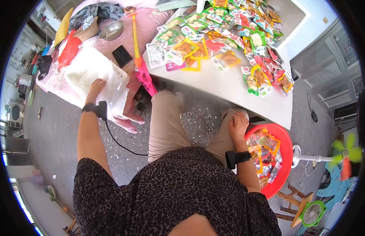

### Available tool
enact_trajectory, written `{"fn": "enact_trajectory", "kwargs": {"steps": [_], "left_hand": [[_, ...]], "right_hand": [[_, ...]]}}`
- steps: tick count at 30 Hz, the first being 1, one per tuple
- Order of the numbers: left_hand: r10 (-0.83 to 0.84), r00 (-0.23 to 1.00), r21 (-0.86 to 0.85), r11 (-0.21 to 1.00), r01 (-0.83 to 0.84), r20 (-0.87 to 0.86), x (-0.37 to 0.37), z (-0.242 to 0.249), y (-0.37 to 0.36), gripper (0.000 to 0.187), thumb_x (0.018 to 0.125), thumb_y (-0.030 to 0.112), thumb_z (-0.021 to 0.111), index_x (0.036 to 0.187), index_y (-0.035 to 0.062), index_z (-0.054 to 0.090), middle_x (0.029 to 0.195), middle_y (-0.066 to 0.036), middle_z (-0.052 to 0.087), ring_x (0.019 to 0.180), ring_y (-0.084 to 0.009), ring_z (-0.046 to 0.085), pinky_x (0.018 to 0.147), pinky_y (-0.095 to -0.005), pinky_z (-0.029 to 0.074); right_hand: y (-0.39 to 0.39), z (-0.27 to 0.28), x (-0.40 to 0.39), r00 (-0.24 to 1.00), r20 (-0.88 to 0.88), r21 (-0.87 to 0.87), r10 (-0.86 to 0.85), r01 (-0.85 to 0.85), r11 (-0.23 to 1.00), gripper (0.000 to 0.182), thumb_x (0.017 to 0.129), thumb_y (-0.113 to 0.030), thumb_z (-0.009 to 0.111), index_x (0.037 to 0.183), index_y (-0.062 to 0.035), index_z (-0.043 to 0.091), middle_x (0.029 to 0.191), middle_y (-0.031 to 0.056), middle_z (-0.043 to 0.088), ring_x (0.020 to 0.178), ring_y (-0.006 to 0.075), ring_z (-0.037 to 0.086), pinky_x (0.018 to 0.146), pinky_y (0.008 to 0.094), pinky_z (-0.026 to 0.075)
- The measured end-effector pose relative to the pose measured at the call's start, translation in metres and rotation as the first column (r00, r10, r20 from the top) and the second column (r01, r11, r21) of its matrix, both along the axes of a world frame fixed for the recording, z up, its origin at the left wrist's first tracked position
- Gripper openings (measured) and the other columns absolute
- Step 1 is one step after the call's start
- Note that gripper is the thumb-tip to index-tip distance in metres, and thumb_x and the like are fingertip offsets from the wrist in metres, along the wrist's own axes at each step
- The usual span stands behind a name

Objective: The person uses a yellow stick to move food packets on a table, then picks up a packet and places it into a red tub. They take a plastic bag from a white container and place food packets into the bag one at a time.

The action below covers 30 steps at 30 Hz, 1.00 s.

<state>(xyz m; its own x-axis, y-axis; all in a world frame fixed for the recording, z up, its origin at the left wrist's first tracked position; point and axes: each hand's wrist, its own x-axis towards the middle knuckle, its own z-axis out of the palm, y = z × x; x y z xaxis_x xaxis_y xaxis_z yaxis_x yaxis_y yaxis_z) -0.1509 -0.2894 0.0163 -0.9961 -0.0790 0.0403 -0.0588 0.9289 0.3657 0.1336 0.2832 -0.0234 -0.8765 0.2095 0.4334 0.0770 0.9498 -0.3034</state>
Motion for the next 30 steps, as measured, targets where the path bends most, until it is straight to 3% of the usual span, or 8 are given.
{"fn": "enact_trajectory", "kwargs": {"steps": [4, 11, 14, 17, 21, 23, 28, 30], "left_hand": [[-0.111, 0.993, -0.109, 0.987, 0.116, 0.05, -0.002, 0.006, -0.003, 0.03, 0.074, 0.026, 0.042, 0.081, -0.0007, 0.054, 0.09, -0.022, 0.054, 0.085, -0.0359, 0.051, 0.074, -0.039, 0.04], [0.072, 0.97, -0.111, 0.989, -0.099, -0.231, 0.002, 0.027, 0.004, 0.031, 0.077, 0.024, 0.035, 0.081, -0.0001, 0.054, 0.081, -0.022, 0.055, 0.079, -0.0388, 0.051, 0.071, -0.0431, 0.039], [0.044, 0.96, 0.058, 0.998, -0.029, -0.275, 0.023, 0.076, 0.05, 0.028, 0.079, 0.023, 0.04, 0.081, -0.001, 0.053, 0.072, -0.016, 0.055, 0.069, -0.028, 0.052, 0.064, -0.0349, 0.04], [-0.069, 0.96, 0.263, 0.954, 0.143, -0.273, 0.057, 0.103, 0.112, 0.022, 0.08, 0.02, 0.045, 0.081, -0.0001, 0.054, 0.063, -0.005, 0.05, 0.06, -0.011, 0.047, 0.058, -0.0236, 0.038], [-0.326, 0.924, 0.423, 0.822, 0.381, -0.199, 0.105, 0.097, 0.2, 0.015, 0.079, 0.014, 0.045, 0.076, -0.0002, 0.049, 0.064, -0.01, 0.049, 0.062, -0.0134, 0.045, 0.06, -0.0283, 0.038], [-0.39, 0.918, 0.562, 0.746, 0.358, -0.068, 0.123, 0.078, 0.24, 0.017, 0.08, 0.017, 0.044, 0.077, 0.0009, 0.049, 0.065, -0.012, 0.047, 0.061, -0.0161, 0.045, 0.059, -0.029, 0.038], [-0.639, 0.769, 0.556, 0.63, 0.542, -0.026, 0.164, 0.05, 0.323, 0.022, 0.082, 0.022, 0.041, 0.08, 0.0016, 0.051, 0.069, -0.016, 0.051, 0.065, -0.0265, 0.052, 0.06, -0.033, 0.04], [-0.653, 0.757, 0.628, 0.589, 0.508, 0.0, 0.168, 0.027, 0.336, 0.023, 0.081, 0.022, 0.04, 0.078, 0.0014, 0.051, 0.067, -0.016, 0.051, 0.064, -0.0266, 0.051, 0.06, -0.0329, 0.04]], "right_hand": [[0.0, -0.002, 0.0, 1.0, -0.018, 0.005, 0.004, -0.004, 1.0, 0.018, 0.064, -0.012, 0.052, 0.081, -0.0062, 0.053, 0.093, 0.0077, 0.054, 0.1, 0.0243, 0.045, 0.085, 0.0387, 0.03], [0.0, 0.002, 0.001, 1.0, -0.005, -0.017, 0.003, -0.003, 1.0, 0.017, 0.063, -0.012, 0.053, 0.079, -0.0068, 0.053, 0.092, 0.0075, 0.054, 0.1, 0.0239, 0.045, 0.083, 0.0395, 0.03], [-0.001, 0.005, -0.001, 0.999, -0.047, -0.032, 0.02, -0.022, 0.999, 0.017, 0.062, -0.009, 0.053, 0.079, -0.0062, 0.053, 0.088, 0.009, 0.054, 0.094, 0.0248, 0.048, 0.079, 0.039, 0.034], [-0.001, 0.012, -0.004, 0.994, -0.067, -0.262, 0.083, -0.098, 0.96, 0.016, 0.063, -0.005, 0.053, 0.079, -0.0043, 0.052, 0.084, 0.0113, 0.054, 0.086, 0.0289, 0.05, 0.073, 0.0375, 0.038], [-0.037, 0.033, -0.025, 0.993, 0.011, -0.83, 0.115, -0.056, 0.556, 0.016, 0.072, -0.01, 0.056, 0.085, -0.0013, 0.052, 0.082, 0.0077, 0.054, 0.078, 0.0179, 0.053, 0.066, 0.0272, 0.042], [-0.057, 0.04, -0.039, 0.967, -0.122, -0.87, 0.223, -0.213, 0.446, 0.022, 0.075, -0.014, 0.057, 0.09, -0.0012, 0.051, 0.084, 0.0052, 0.054, 0.077, 0.0127, 0.052, 0.065, 0.0238, 0.042], [-0.104, 0.069, -0.06, 0.948, -0.047, -0.998, 0.315, -0.03, -0.057, 0.022, 0.079, -0.019, 0.051, 0.093, -0.0023, 0.049, 0.083, 0.0057, 0.052, 0.074, 0.0134, 0.052, 0.061, 0.0249, 0.044], [-0.111, 0.07, -0.062, 0.957, -0.049, -0.997, 0.287, -0.028, -0.078, 0.019, 0.08, -0.019, 0.049, 0.089, -0.0025, 0.049, 0.081, 0.005, 0.052, 0.072, 0.0123, 0.051, 0.06, 0.0245, 0.044]]}}
